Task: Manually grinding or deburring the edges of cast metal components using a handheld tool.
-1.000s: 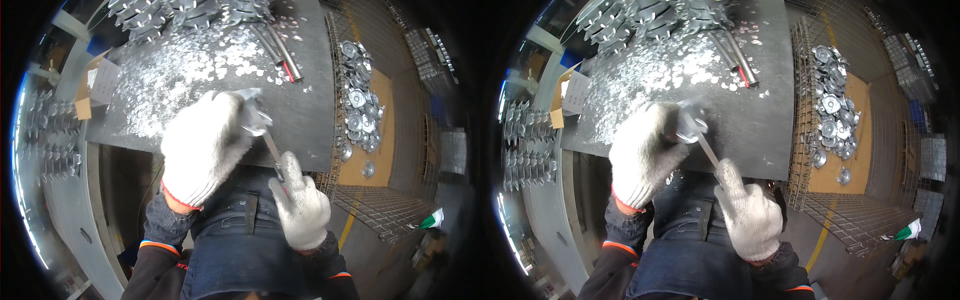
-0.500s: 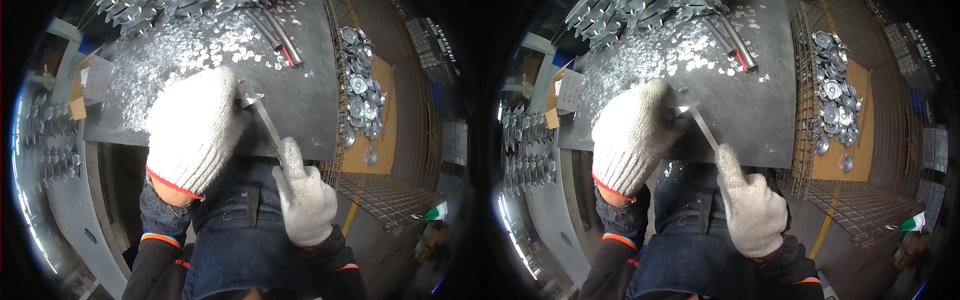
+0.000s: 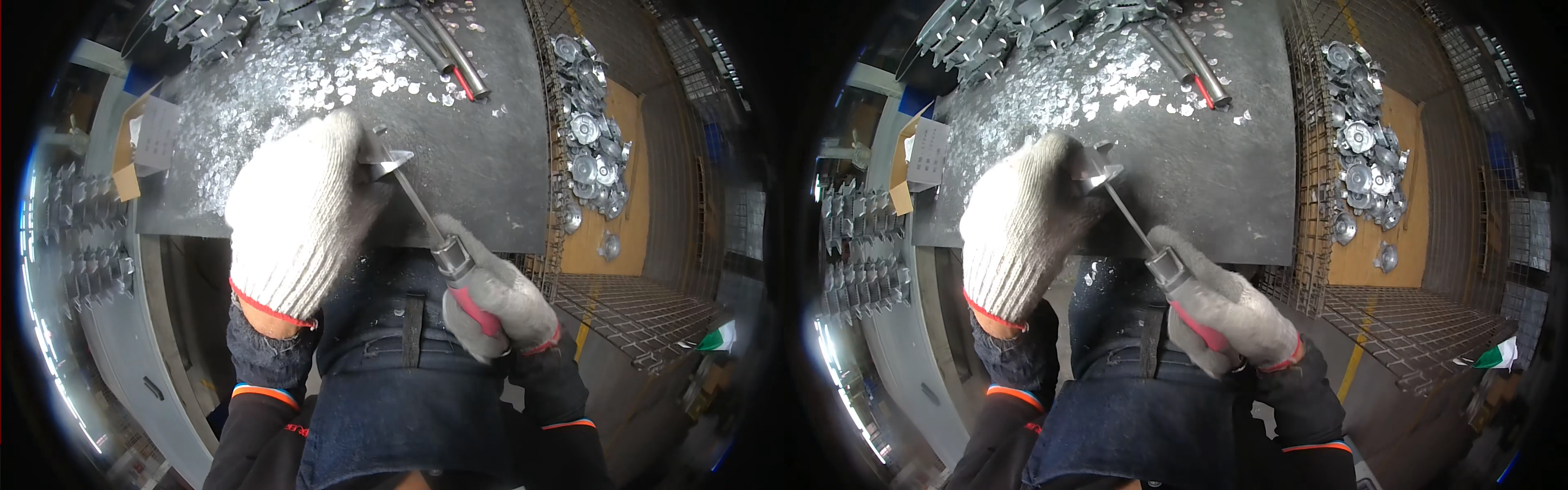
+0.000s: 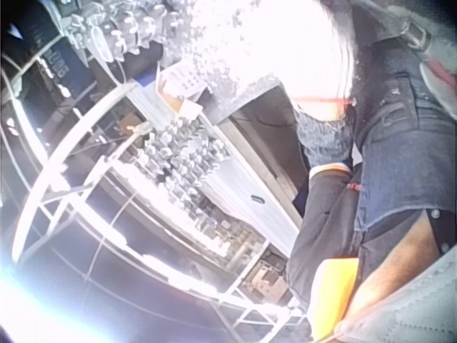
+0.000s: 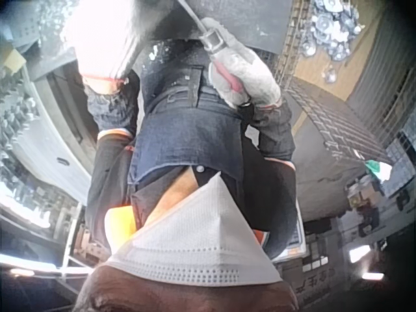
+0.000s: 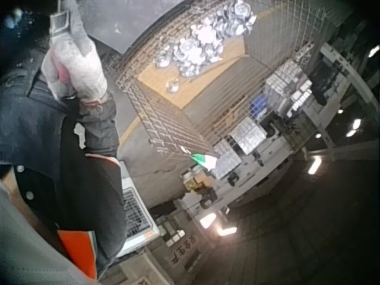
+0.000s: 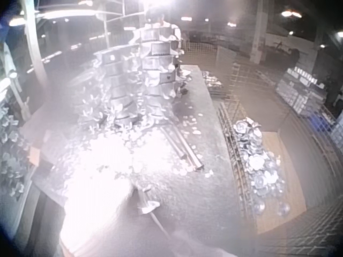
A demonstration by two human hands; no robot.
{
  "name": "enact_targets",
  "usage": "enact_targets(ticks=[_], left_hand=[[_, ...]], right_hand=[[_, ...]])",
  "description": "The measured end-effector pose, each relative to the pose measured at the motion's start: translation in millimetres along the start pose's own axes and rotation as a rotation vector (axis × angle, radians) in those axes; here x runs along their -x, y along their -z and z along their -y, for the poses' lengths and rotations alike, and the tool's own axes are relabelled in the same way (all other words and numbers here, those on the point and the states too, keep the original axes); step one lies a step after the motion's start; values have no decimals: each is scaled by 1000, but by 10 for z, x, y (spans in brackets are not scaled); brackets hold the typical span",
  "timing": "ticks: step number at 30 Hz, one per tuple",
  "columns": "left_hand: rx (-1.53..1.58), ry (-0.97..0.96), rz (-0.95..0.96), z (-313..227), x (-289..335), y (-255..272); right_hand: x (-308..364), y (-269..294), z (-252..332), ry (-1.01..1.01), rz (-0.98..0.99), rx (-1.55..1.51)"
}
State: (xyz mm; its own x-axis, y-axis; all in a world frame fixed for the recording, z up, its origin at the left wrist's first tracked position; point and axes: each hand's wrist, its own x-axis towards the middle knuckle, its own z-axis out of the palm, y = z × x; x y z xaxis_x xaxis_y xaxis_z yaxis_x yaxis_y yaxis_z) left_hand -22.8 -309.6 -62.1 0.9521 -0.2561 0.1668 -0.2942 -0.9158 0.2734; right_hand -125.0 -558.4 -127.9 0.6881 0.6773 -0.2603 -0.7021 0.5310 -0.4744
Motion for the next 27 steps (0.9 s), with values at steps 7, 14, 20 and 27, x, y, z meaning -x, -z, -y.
enact_targets(ticks=[7,14,20,27], left_hand=[[50,13,25,60,74,5],[49,-60,-63,68,31,-92],[127,81,37,154,129,145],[499,-260,469,608,140,545]], right_hand=[[-101,-86,-286,130,-190,40],[-55,-105,-277,162,-233,20],[-37,-176,-177,65,-425,-59],[229,551,-139,176,-530,-124]])
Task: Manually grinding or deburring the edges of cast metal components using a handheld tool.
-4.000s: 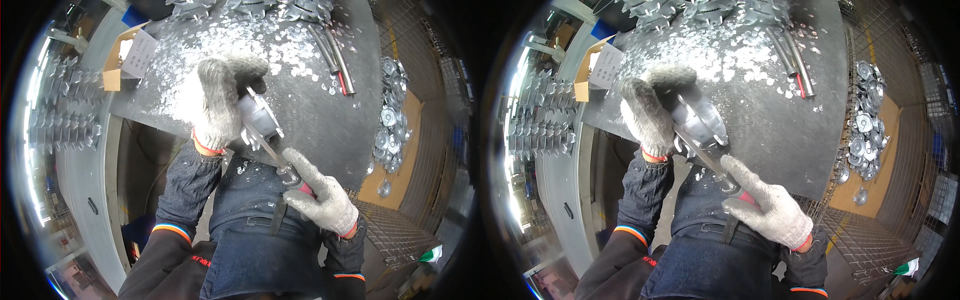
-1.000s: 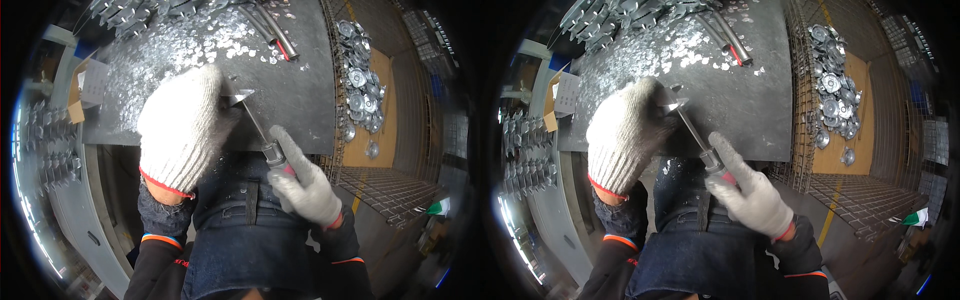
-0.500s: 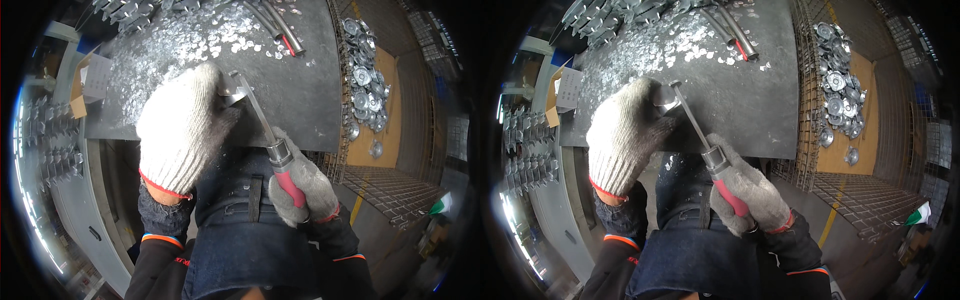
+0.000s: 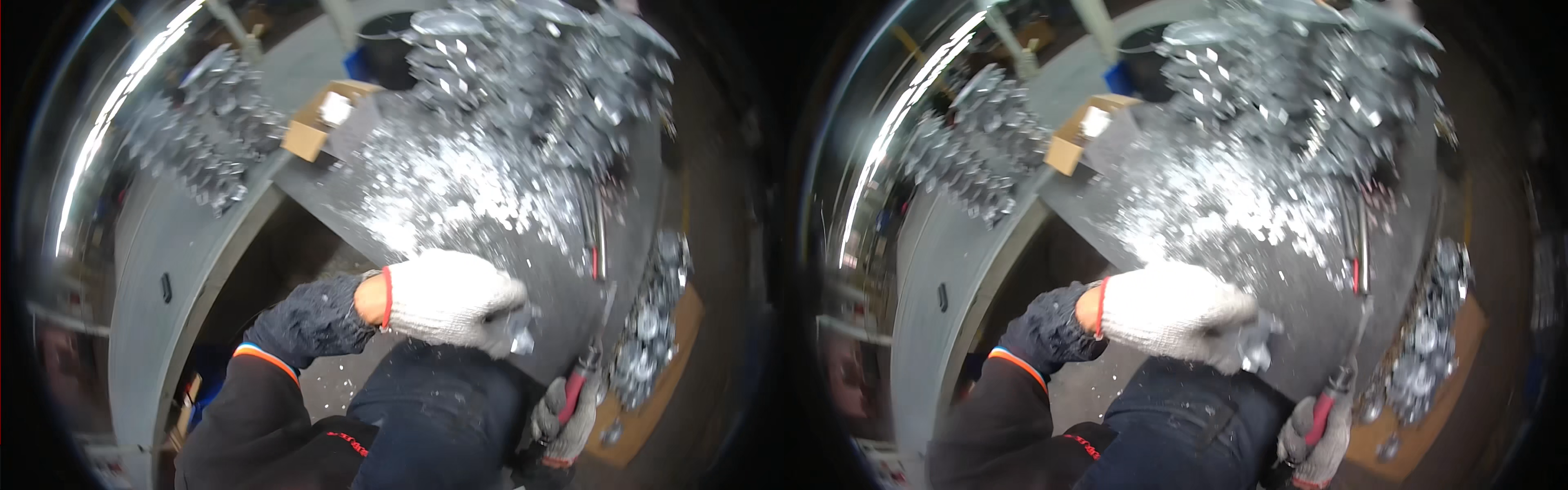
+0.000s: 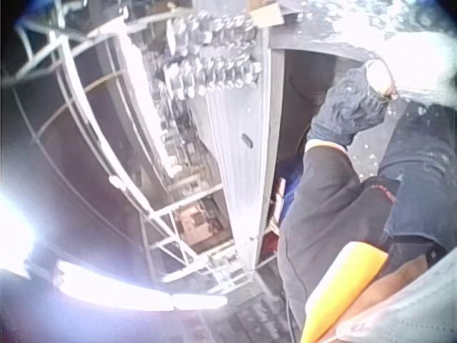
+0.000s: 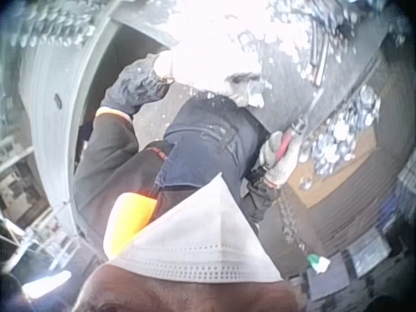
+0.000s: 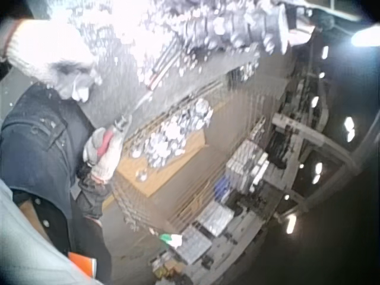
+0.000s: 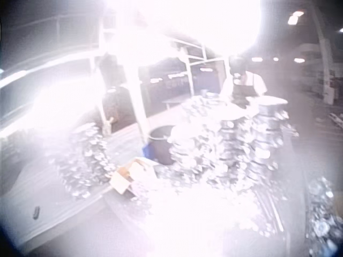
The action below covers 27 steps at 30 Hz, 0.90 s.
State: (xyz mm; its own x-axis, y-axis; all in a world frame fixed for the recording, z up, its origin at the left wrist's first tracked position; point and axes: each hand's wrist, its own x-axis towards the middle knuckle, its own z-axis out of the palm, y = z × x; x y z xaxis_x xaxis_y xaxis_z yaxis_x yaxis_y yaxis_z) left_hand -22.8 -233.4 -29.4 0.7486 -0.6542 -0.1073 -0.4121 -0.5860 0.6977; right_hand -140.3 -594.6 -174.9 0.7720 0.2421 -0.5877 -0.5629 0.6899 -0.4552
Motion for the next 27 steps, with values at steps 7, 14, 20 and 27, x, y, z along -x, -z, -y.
enact_targets(ticks=[7,14,20,27], left_hand=[[-552,436,-460,143,639,1216],[-1192,835,-871,1190,1894,3218],[-1102,1066,-902,1615,2471,3734],[-1138,1231,-802,1819,2684,3882]], right_hand=[[-281,-146,117,106,18,381],[-199,-584,119,189,-21,502],[-159,-784,107,160,-86,527],[-128,-885,110,140,-106,550]])
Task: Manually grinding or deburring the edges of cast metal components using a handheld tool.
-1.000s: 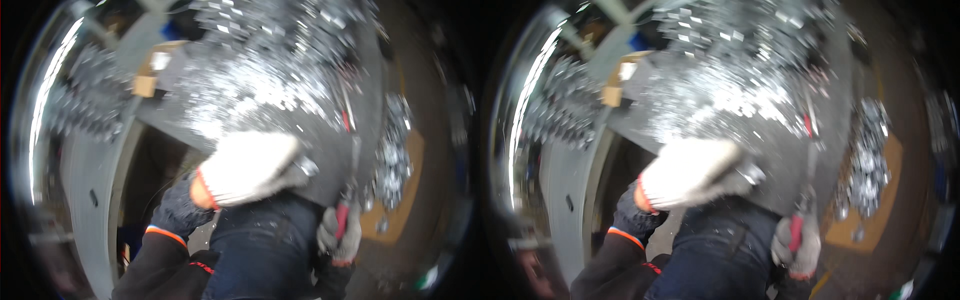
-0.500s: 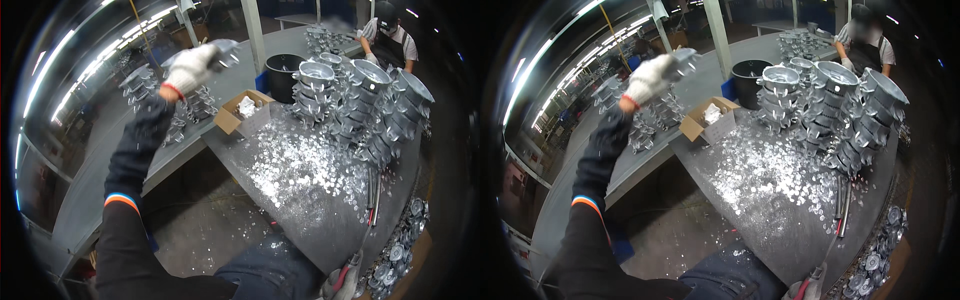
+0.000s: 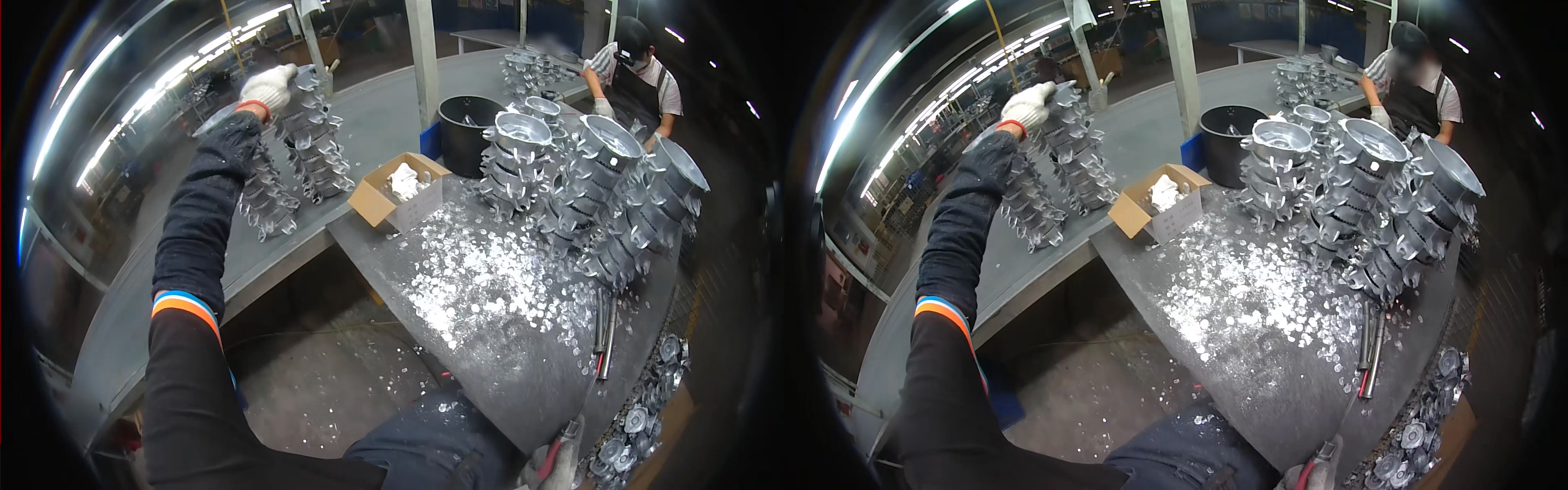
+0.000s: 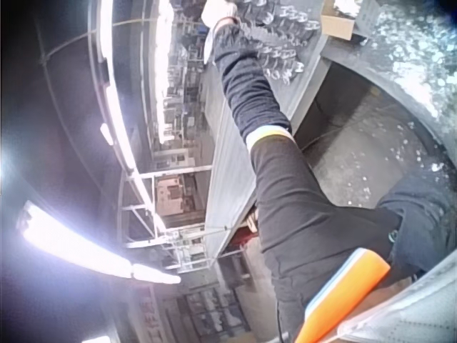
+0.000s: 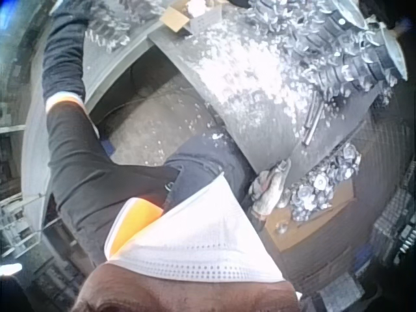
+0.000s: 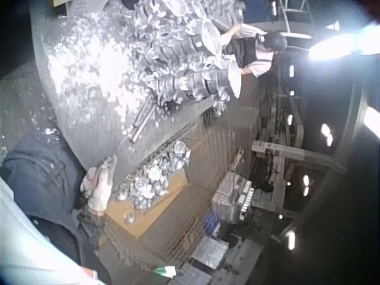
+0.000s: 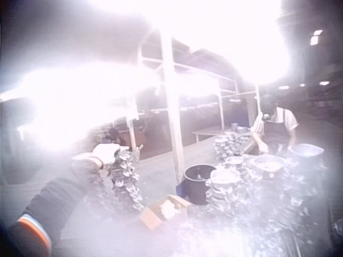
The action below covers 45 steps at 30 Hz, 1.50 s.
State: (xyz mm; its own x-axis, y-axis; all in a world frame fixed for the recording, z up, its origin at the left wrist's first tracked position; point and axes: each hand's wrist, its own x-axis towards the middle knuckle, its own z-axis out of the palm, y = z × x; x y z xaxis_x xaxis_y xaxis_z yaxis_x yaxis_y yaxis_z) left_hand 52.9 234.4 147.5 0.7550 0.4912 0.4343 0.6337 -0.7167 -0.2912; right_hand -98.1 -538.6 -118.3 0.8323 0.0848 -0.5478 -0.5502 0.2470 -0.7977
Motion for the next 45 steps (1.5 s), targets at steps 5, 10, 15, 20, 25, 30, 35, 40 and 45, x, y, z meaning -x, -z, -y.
enact_targets(ticks=[5,10,15,20,25,30,35,40,45], left_hand=[[-35,-46,-126,-315,41,132],[369,-440,-172,-1965,430,316],[663,-516,-80,-3631,679,109],[667,-410,123,-4201,395,-353],[775,-264,30,-3941,829,-69],[1058,-328,-47,-3510,2158,201],[1108,-702,110,-3414,3649,127],[1143,-928,164,-3484,4491,257],[1103,-979,221,-3607,4745,181]], right_hand=[[-6,-3,-24,40,31,-2],[-29,65,-75,46,51,47],[50,19,-140,-5,39,20],[218,203,-570,46,61,-96],[520,110,-484,130,97,-92],[292,474,-891,0,359,-481],[462,421,-851,121,481,-633],[684,259,-468,97,249,27],[796,57,29,-79,11,503]])
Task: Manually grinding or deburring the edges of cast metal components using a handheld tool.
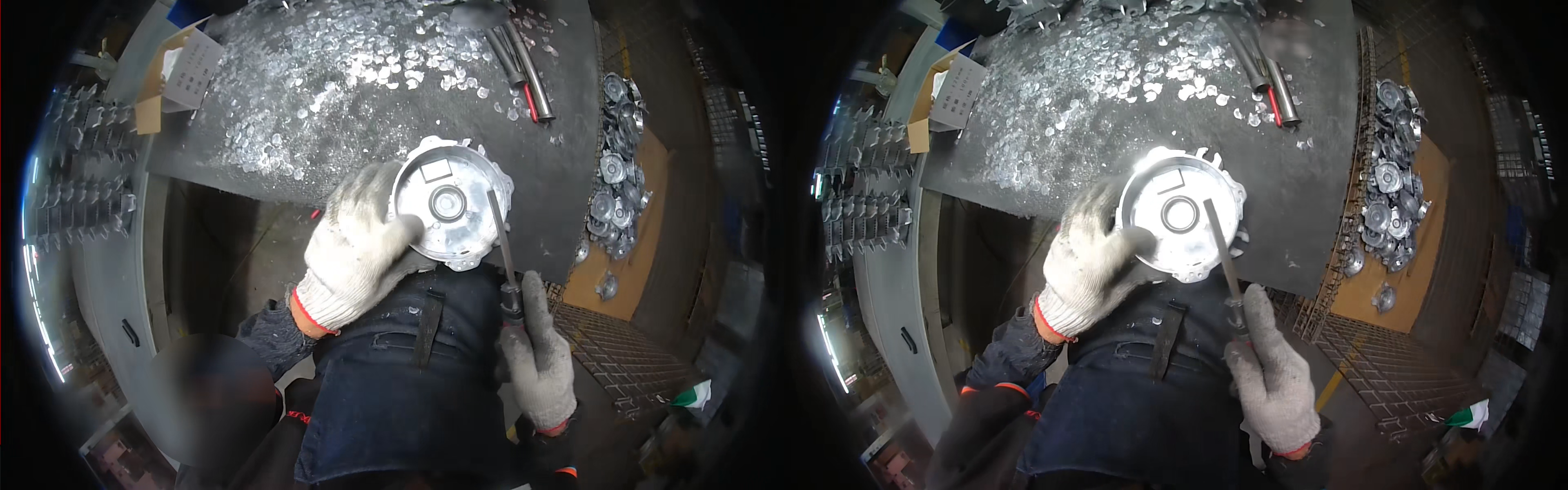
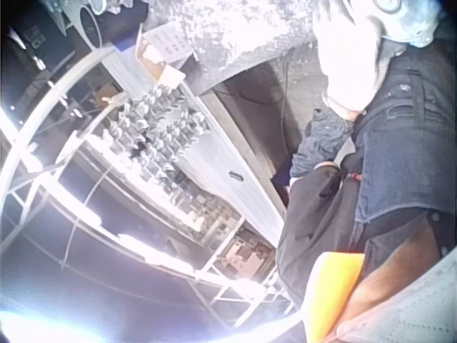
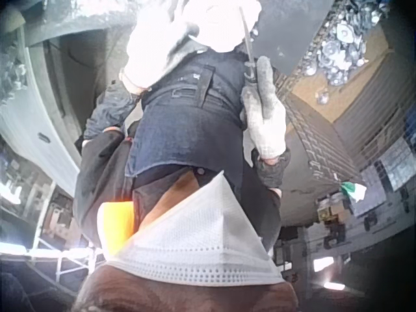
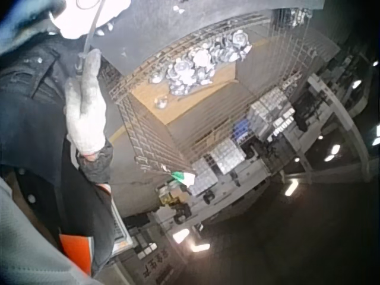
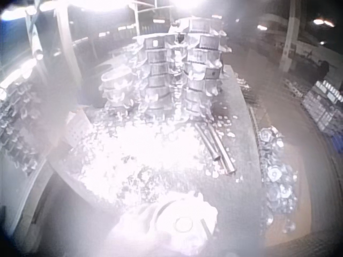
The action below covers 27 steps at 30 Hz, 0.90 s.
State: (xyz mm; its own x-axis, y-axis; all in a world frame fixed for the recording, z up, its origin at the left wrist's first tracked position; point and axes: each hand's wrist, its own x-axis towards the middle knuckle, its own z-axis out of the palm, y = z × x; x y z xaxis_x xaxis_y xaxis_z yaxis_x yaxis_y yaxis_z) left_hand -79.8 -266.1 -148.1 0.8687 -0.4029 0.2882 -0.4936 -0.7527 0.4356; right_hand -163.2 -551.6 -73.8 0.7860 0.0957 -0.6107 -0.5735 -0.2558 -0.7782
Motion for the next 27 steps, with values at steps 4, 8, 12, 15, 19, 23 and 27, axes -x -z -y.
enact_targets(ticks=[4,8,12,15,19,23,27], left_hand=[[-22,-11,13,86,4,-78],[40,107,26,116,9,-166],[78,100,38,94,-92,-113],[106,104,78,173,-84,-160],[56,41,-7,244,-82,-207],[39,171,-157,125,-16,-430],[48,339,59,-7,-177,-375]], right_hand=[[-6,168,-1,189,-22,330],[-79,153,279,243,-7,741],[-158,238,516,174,36,903],[-234,277,605,190,21,1026],[-274,257,733,157,68,1098],[-178,216,721,150,20,1041],[-71,134,718,38,-1,1020]])
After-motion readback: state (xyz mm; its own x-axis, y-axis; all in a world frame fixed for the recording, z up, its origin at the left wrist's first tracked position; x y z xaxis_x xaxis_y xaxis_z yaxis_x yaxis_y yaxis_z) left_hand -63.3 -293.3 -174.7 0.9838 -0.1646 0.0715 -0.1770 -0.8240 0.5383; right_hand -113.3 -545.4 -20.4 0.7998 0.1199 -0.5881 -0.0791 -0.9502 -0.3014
